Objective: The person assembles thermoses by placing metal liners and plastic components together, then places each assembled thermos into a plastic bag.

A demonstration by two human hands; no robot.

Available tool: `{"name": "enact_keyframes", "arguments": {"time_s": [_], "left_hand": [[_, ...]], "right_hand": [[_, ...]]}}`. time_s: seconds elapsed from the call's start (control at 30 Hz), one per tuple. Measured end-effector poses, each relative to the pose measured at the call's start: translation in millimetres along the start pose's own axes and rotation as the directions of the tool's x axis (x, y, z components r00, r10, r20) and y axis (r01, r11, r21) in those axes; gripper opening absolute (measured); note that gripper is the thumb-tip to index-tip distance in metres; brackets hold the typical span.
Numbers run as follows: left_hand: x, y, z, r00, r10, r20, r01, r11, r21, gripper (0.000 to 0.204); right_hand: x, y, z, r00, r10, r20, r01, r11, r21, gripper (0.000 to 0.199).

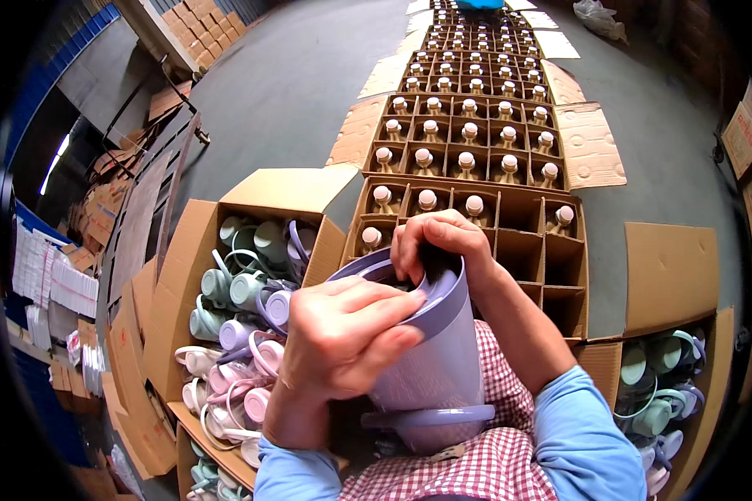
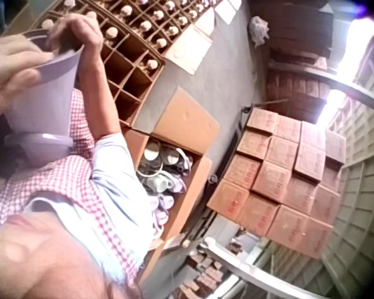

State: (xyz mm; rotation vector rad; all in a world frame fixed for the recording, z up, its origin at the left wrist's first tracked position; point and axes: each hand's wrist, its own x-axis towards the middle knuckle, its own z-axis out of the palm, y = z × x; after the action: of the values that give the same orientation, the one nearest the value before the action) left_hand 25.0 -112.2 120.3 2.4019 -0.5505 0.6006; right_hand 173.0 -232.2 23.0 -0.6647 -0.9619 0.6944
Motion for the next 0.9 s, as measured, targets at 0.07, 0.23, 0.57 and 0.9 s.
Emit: {"name": "enact_keyframes", "arguments": {"time_s": [0.07, 0.23, 0.57, 0.9], "left_hand": [[-11, -18, -1, 0.994, 0.100, -0.040, -0.104, 0.989, -0.107, 0.034], [-36, -69, 28, 0.914, -0.195, -0.355, -0.157, 0.638, -0.754, 0.053], [-57, -51, 118, 0.716, -0.695, 0.065, 0.027, -0.066, -0.997, 0.046], [-85, 14, 151, 0.719, -0.691, 0.069, 0.379, 0.307, -0.873, 0.050]], "right_hand": [[-1, -16, 14, 0.997, 0.054, -0.049, -0.061, 0.989, -0.134, 0.046], [-5, -49, 22, 0.990, -0.051, 0.134, 0.065, 0.992, -0.107, 0.038], [15, -154, 117, 0.742, 0.576, 0.344, 0.124, 0.386, -0.914, 0.022], [-60, -188, 95, 0.668, 0.399, -0.628, -0.497, -0.388, -0.776, 0.026]]}}
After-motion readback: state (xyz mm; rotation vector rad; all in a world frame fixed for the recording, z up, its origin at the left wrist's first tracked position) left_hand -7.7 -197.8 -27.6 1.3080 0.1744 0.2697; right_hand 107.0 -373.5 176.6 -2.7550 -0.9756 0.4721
